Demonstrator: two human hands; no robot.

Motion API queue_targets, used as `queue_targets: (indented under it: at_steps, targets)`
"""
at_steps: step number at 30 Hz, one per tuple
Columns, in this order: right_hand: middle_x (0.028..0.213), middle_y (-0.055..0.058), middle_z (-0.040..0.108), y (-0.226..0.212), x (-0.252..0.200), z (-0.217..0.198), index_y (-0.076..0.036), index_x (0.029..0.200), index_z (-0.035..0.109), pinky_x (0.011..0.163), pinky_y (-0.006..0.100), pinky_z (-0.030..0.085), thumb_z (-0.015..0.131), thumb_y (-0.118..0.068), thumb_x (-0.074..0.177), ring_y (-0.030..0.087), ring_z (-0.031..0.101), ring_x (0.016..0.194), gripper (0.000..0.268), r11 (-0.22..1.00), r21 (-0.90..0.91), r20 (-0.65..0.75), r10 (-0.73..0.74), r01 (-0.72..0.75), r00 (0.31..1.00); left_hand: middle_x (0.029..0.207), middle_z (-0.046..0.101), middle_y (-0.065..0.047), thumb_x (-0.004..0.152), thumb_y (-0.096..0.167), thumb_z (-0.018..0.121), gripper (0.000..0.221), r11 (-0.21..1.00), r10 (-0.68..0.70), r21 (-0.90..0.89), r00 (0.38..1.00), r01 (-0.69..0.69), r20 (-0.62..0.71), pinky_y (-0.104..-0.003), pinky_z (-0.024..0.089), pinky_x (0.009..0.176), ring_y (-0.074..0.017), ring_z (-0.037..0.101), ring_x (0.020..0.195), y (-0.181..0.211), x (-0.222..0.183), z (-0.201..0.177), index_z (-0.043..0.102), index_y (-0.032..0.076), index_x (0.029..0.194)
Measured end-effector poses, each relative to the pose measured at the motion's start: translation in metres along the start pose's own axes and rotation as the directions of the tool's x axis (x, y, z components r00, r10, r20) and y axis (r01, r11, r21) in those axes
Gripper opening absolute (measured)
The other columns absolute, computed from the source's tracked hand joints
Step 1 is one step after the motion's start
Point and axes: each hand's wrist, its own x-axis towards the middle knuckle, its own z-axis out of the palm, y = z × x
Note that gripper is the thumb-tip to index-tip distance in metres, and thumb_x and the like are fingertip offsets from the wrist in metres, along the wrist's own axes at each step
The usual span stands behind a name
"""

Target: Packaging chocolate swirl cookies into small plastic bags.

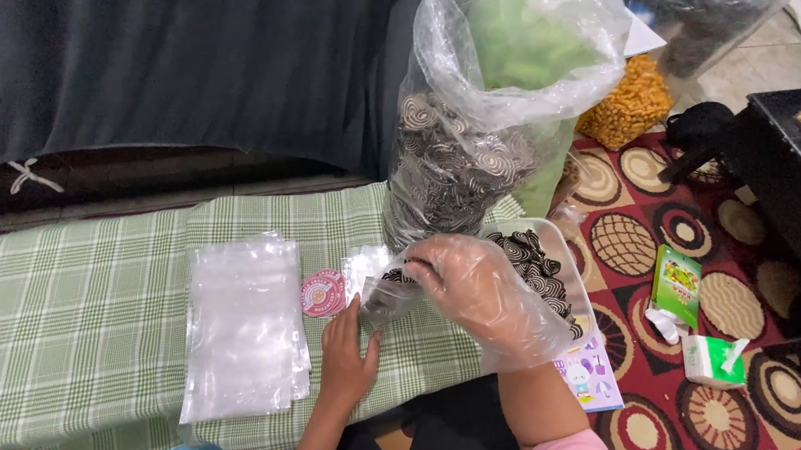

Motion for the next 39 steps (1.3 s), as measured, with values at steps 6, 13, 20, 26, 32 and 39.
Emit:
queue_targets:
  at_steps: [6,13,20,26,32,39]
  targets:
    - [0.088,0.004,0.078,0.007,-0.006,-0.004,-0.009,0.097,0.077,0.075,0.028,0.064,0.067,-0.018,0.095,0.018,0.077,0.082,0.014,0.954,0.035,-0.316,-0.271,0.297,0.909,0.150,0.046,-0.011,0.094,0.025,0.056,0.068,0.997,0.079,0.014,0.995,-0.079,-0.054,-0.052,0.028,0.115,-0.0306,0.042,0.137,-0.006,0.000,0.005,0.027,0.011,0.154]
    - [0.091,0.009,0.077,0.050,-0.076,-0.016,-0.003,0.096,0.075,0.079,0.028,0.061,0.067,-0.013,0.093,0.017,0.074,0.082,0.013,0.948,0.237,-0.381,0.293,-0.213,0.877,0.146,0.050,-0.011,0.094,0.024,0.057,0.063,0.991,0.131,0.019,0.987,-0.130,-0.090,-0.052,0.030,0.114,-0.0306,0.045,0.134,-0.008,0.001,0.007,0.034,0.009,0.150]
    - [0.144,-0.006,0.053,0.093,-0.150,0.016,-0.039,0.136,0.055,0.120,0.038,0.023,0.080,-0.049,0.074,0.017,0.024,0.150,0.068,0.782,-0.190,0.454,0.606,-0.594,0.653,0.148,0.047,-0.010,0.094,0.026,0.056,0.064,0.997,0.072,0.009,0.997,-0.071,-0.040,-0.052,0.028,0.116,-0.0300,0.042,0.137,-0.007,0.002,0.006,0.031,0.011,0.152]
    - [0.155,-0.005,0.042,0.101,-0.162,0.021,-0.041,0.138,0.057,0.107,0.045,0.043,0.054,-0.063,0.080,0.021,0.048,0.137,0.062,0.783,-0.033,0.466,0.562,-0.621,0.684,0.147,0.049,-0.012,0.094,0.027,0.056,0.063,0.996,0.083,0.022,0.994,-0.081,-0.067,-0.052,0.030,0.115,-0.0313,0.044,0.135,-0.011,0.002,0.012,0.034,0.008,0.150]
    - [0.144,-0.011,0.053,0.102,-0.152,0.029,-0.046,0.133,0.058,0.123,0.040,0.011,0.072,-0.041,0.077,0.012,0.039,0.140,0.058,0.804,-0.235,0.359,0.593,-0.545,0.720,0.144,0.052,-0.013,0.094,0.025,0.058,0.063,0.992,0.128,0.027,0.986,-0.126,-0.102,-0.051,0.031,0.114,-0.0311,0.047,0.133,-0.012,0.001,0.013,0.035,0.007,0.150]
    - [0.132,-0.003,0.060,0.132,-0.160,0.073,-0.040,0.122,0.067,0.078,0.038,0.055,0.076,-0.028,0.075,0.019,0.057,0.119,0.050,0.764,-0.074,0.166,0.643,-0.640,0.748,0.147,0.050,-0.012,0.094,0.027,0.056,0.063,0.994,0.107,0.026,0.991,-0.105,-0.083,-0.051,0.030,0.115,-0.0312,0.045,0.135,-0.014,0.001,0.014,0.034,0.008,0.151]
